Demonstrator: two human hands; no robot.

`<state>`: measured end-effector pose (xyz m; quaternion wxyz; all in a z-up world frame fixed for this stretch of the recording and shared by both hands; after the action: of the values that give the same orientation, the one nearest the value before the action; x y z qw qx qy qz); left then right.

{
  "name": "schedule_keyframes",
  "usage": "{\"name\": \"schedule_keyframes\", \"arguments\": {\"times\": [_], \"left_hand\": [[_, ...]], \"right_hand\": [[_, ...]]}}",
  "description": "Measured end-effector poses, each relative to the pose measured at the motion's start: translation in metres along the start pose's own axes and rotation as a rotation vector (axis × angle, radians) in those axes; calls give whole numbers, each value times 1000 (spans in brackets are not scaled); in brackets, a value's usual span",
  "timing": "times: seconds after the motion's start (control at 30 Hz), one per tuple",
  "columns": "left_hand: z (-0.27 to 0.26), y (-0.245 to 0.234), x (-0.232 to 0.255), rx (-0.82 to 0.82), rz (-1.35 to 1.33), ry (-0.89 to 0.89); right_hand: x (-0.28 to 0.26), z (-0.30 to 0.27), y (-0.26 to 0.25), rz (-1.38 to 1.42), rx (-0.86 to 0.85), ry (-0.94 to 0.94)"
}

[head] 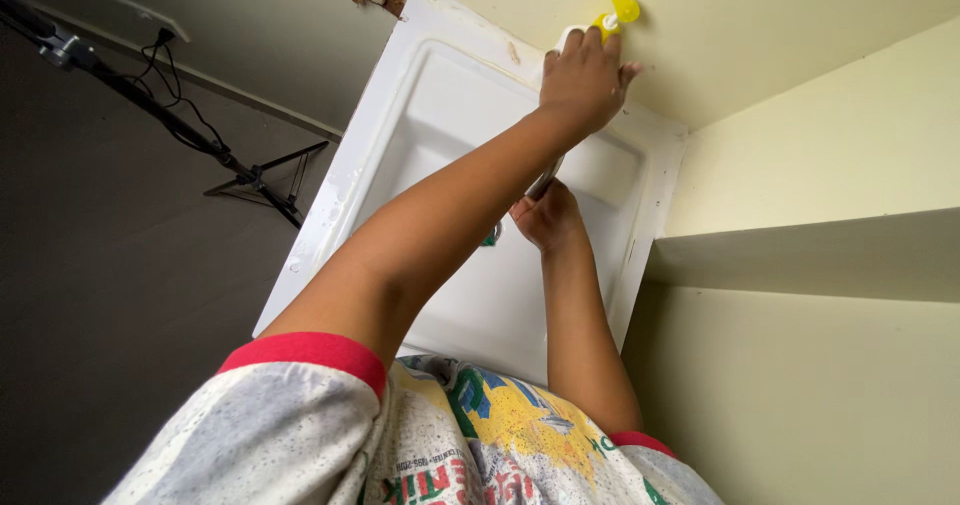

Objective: The person cleans a sink and the surrounding wall area using a sponge and a cloth. They apply soap from a dispenser, scrub the sink and walls with the sponge, and then wipe the surfaces and a cloth.

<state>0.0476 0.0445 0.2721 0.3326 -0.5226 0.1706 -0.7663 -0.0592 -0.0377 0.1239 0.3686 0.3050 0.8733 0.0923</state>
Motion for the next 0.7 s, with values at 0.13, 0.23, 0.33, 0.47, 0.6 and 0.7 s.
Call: {"name": "schedule_keyframes", "arguments": {"times": [0.13, 0.23, 0.33, 0.47, 0.6, 0.7], "left_hand": [[-4, 12, -11, -120, 94, -6], [-4, 11, -16, -78, 72, 18], [-2, 10, -14, -62, 140, 52], [-3, 7, -13, -128, 121, 23], [-4, 7, -13, -118, 100, 14], [-4, 8, -13, -104, 92, 16]], "right_hand": [[5, 9, -4, 130, -103, 28], [8, 5, -3, 99, -189, 6], [8, -3, 4, 149, -112, 14], [11, -13, 8, 158, -76, 14], [14, -9, 5, 232, -157, 69], [16, -4, -1, 309, -100, 109]]}}
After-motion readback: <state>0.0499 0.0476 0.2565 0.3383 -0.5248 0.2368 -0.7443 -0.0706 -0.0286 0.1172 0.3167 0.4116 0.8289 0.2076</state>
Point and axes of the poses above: each hand's wrist, its own z-axis towards the middle knuckle, its own y-axis out of the palm, x = y × z, the point moved 2 cm from there along z, towards the middle knuckle, and after that the axes turned 7 degrees about x, right-handed, at the moved point
